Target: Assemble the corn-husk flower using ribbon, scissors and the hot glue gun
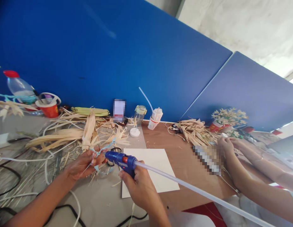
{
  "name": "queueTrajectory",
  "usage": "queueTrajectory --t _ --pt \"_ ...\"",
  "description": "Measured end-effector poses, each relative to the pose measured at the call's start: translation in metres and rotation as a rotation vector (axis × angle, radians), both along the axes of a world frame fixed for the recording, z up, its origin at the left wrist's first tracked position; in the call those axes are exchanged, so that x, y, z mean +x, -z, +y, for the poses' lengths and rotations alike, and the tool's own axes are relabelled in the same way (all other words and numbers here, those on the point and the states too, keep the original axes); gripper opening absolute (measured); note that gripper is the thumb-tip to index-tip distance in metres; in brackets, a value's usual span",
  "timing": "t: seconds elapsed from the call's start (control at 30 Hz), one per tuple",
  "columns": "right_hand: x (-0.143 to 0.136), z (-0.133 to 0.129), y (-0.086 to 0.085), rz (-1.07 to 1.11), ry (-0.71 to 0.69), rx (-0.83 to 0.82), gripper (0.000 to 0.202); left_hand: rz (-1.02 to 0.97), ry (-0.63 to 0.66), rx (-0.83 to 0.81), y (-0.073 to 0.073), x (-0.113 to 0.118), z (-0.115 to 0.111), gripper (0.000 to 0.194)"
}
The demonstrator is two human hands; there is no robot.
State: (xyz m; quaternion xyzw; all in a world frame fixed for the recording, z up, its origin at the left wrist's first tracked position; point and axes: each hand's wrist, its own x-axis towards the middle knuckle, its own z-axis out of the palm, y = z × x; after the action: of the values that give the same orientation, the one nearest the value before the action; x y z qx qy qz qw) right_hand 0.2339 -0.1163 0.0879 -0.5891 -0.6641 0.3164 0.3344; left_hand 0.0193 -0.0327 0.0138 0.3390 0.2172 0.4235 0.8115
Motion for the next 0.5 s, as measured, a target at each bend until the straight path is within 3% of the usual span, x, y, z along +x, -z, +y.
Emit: queueTrajectory --t 0.1,0.5 --pt "-0.004 0.0 0.0 0.025 -0.012 0.026 0.019 -0.038 0.003 -0.011 0.002 0.001 0.001 0.028" --pt "-0.015 0.001 -0.002 0.058 -0.043 0.0 0.025 -0.099 0.009 -0.1 -0.001 0.0 -0.003 0.043"
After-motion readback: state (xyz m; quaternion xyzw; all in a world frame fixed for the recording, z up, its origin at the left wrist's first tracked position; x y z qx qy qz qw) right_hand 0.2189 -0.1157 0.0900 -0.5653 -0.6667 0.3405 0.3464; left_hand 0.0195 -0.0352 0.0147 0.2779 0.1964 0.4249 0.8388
